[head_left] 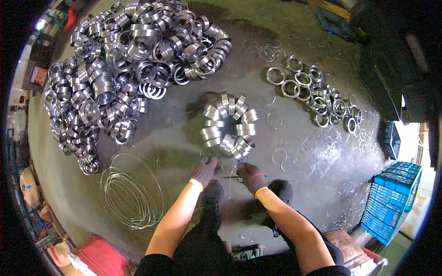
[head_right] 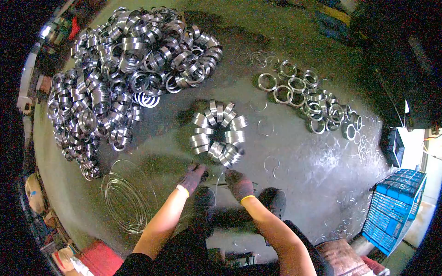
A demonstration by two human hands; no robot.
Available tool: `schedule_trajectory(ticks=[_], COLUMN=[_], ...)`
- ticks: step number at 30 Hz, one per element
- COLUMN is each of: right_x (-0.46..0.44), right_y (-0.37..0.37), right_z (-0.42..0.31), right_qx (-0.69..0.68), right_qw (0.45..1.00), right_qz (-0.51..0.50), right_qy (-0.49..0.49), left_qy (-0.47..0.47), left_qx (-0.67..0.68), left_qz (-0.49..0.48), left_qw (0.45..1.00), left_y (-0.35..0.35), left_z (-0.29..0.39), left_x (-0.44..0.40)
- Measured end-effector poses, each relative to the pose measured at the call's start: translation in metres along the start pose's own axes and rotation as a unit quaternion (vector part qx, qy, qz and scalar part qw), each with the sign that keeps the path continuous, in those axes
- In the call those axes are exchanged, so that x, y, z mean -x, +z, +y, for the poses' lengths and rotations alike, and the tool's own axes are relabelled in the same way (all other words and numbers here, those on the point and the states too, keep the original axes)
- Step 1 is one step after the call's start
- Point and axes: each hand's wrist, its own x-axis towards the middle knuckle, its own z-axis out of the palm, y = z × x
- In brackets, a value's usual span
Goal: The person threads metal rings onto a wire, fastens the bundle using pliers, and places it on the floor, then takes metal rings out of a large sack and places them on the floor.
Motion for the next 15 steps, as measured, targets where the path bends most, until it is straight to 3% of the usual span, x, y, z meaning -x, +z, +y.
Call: schedule_trajectory(ticks=[1, 2, 3, 4, 5, 6, 7, 8, 10, 11, 12, 14, 15], right_x=[-0.002, -0.004, -0.005, -0.006, -0.008, -0.012, -0.018, -0.017, -0.012, -0.010, -0.010, -0.008, -0.011], right_y=[-0.024, -0.035, -0.027, -0.022, -0.015, -0.008, -0.009, -0.014, -0.035, -0.018, 0.005, 0.036, 0.046], right_z=[-0.026, -0.041, -0.040, -0.038, -0.035, -0.029, -0.035, -0.036, -0.040, -0.014, 0.000, -0.001, -0.016], right_qx=[-0.210, -0.404, -0.524, -0.524, -0.367, -0.178, -0.419, -0.419, -0.196, -0.114, -0.116, 0.148, 0.365], right_qw=[0.963, 0.854, 0.797, 0.798, 0.926, 0.974, 0.904, 0.903, 0.954, 0.990, 0.990, 0.988, 0.913], right_qz=[-0.033, -0.063, -0.041, -0.041, -0.013, 0.017, -0.081, -0.082, -0.125, -0.067, -0.067, -0.021, -0.181], right_qy=[0.167, 0.322, 0.297, 0.297, 0.084, -0.137, 0.036, 0.038, 0.187, 0.047, 0.047, -0.041, -0.027], left_qy=[0.003, 0.007, 0.003, 0.004, -0.012, -0.029, -0.001, -0.002, 0.013, 0.015, 0.014, 0.137, 0.223], left_qx=[-0.027, -0.055, 0.007, 0.007, 0.117, 0.224, 0.277, 0.278, 0.151, 0.032, 0.030, -0.056, -0.305], left_qz=[-0.028, -0.056, -0.048, -0.049, -0.094, -0.138, -0.098, -0.098, -0.109, -0.080, -0.079, -0.019, 0.041], left_qw=[0.999, 0.997, 0.999, 0.999, 0.989, 0.964, 0.956, 0.956, 0.982, 0.996, 0.996, 0.989, 0.925], left_y=[0.001, 0.004, 0.016, 0.026, 0.033, 0.036, 0.037, 0.031, 0.014, 0.009, 0.011, 0.032, 0.040], left_z=[-0.011, -0.012, -0.014, -0.016, -0.021, -0.028, -0.034, -0.041, -0.045, -0.012, -0.002, 0.010, 0.019], left_x=[-0.010, -0.012, -0.012, -0.014, -0.017, -0.021, -0.023, -0.026, -0.021, -0.002, 0.002, 0.007, 0.008])
